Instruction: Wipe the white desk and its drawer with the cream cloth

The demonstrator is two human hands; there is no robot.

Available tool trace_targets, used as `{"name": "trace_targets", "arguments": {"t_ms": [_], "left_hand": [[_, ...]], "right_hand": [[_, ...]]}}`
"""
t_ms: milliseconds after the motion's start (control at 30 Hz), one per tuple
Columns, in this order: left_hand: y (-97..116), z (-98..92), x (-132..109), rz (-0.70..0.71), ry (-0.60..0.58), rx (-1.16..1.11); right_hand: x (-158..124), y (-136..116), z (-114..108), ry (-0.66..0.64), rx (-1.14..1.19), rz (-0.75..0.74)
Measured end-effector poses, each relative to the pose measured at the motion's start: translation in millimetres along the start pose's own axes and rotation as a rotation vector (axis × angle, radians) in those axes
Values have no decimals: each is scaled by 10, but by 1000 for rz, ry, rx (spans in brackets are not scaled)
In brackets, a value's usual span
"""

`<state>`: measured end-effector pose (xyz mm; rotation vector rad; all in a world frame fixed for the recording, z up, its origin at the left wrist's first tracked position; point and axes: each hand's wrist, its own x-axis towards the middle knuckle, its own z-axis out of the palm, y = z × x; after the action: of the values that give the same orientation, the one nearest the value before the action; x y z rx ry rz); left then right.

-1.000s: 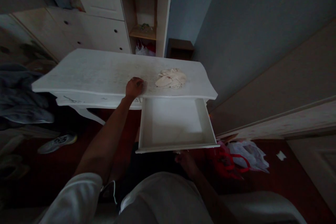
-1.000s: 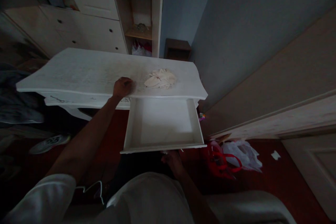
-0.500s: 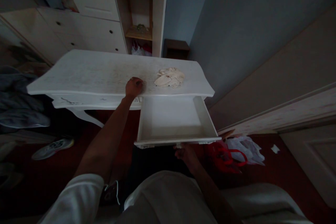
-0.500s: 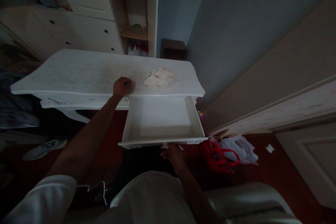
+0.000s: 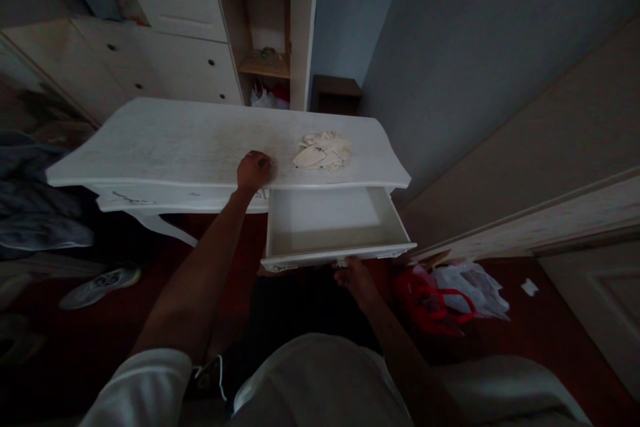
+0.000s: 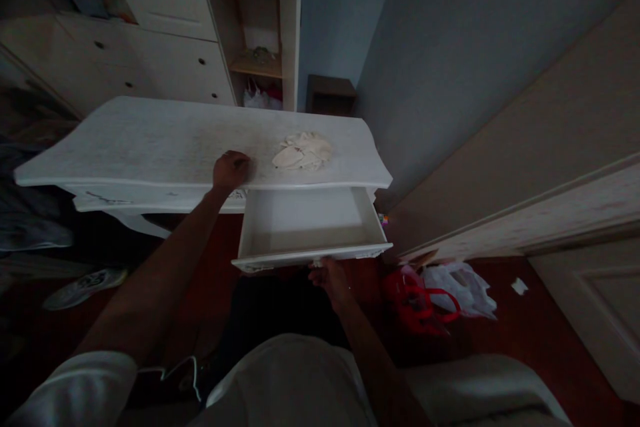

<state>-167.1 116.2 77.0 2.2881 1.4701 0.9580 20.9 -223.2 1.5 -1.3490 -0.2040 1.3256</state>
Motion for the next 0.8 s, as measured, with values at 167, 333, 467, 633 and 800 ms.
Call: {"name": "trace_targets", "arguments": {"t_ms": [167, 333, 467, 633, 800], "left_hand": [[11, -11, -7, -11, 0, -1], [18, -11, -20, -34, -2, 4], [24, -3, -30, -31, 2, 14], [28, -3, -38, -16, 0, 43], [47, -19, -48, -21, -22, 44]], "right_hand": [[254, -153, 102, -2, -43, 19], [532, -277, 187, 15, -38, -3], [720, -363, 276, -3, -6, -23], [945, -459, 432, -31, 8, -42], [1182, -601, 599, -17, -19, 0]]}}
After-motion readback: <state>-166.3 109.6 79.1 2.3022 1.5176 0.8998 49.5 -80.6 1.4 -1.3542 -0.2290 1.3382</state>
